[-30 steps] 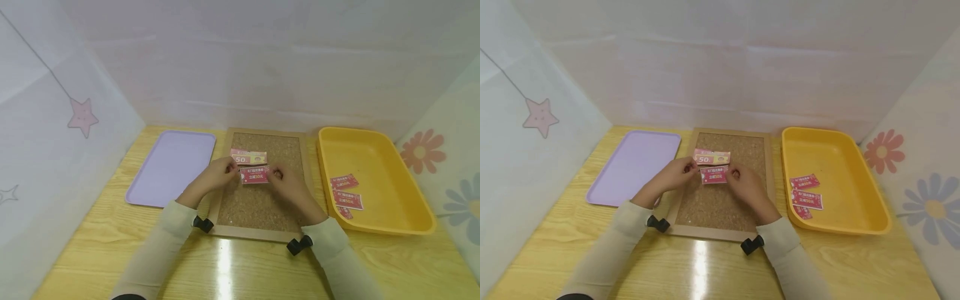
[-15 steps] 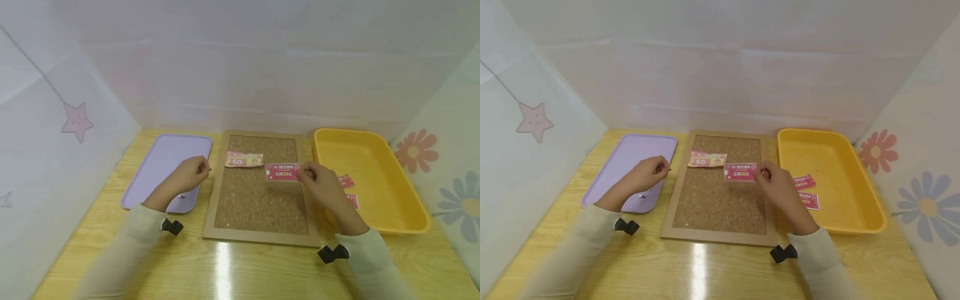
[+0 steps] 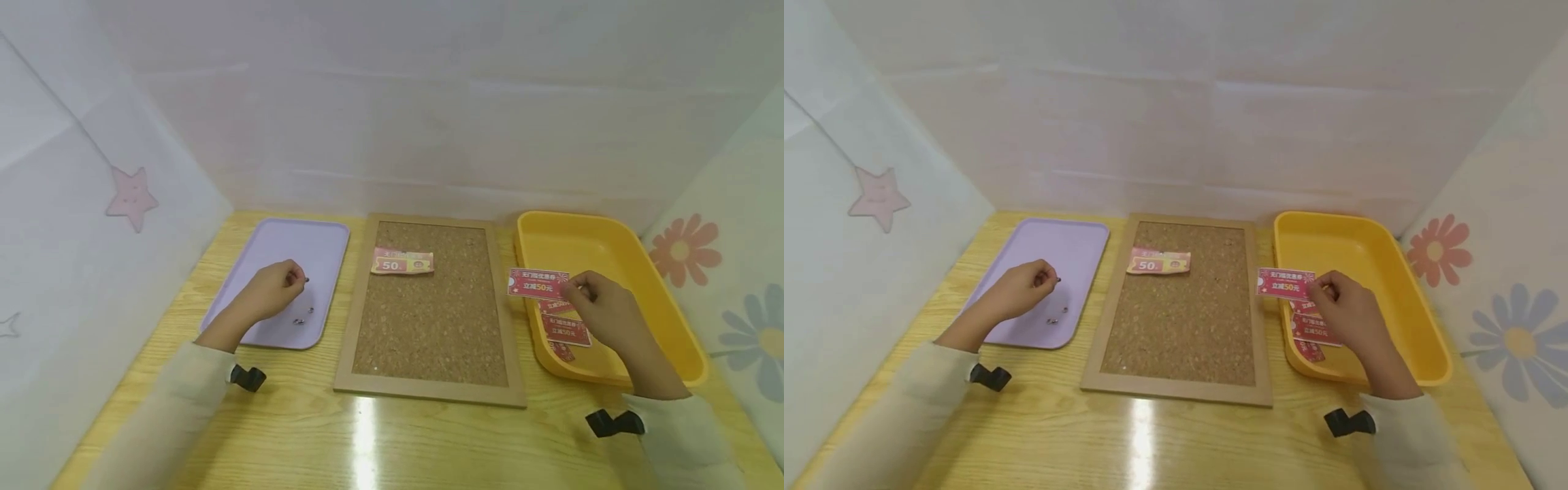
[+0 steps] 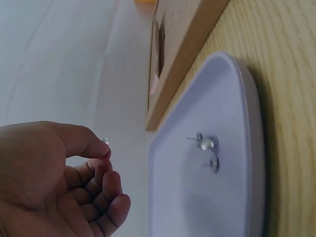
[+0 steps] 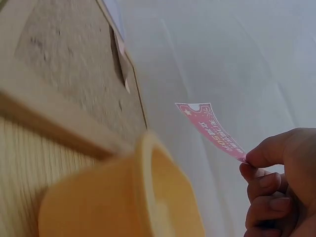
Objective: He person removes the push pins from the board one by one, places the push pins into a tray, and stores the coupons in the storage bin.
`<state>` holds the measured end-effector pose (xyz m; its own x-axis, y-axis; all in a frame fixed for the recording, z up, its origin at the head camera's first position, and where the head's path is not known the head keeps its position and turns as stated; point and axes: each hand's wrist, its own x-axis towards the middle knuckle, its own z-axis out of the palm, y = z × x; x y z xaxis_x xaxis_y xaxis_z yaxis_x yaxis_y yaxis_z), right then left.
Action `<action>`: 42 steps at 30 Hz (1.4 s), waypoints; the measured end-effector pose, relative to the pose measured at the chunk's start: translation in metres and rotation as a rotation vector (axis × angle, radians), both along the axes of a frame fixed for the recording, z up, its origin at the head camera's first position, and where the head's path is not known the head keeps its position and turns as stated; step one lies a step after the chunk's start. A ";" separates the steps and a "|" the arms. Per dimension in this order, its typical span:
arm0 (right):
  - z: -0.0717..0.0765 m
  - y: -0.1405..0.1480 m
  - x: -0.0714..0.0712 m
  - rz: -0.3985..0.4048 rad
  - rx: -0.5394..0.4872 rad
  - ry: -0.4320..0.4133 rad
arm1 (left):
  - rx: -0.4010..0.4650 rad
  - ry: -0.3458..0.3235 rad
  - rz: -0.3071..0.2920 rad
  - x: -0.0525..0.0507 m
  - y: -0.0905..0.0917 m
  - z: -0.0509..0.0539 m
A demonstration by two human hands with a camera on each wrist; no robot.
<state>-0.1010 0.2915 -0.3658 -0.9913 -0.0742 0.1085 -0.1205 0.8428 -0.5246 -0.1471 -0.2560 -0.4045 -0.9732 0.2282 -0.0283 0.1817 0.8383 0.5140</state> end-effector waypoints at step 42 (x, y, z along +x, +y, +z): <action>-0.027 0.064 0.015 -0.017 0.164 -0.041 | -0.116 -0.147 0.006 0.009 -0.017 -0.021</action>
<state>-0.0861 0.3555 -0.3932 -0.9960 -0.0707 0.0552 -0.0865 0.9193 -0.3839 -0.1385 -0.2725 -0.4256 -0.9580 0.2094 -0.1961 0.1065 0.8942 0.4349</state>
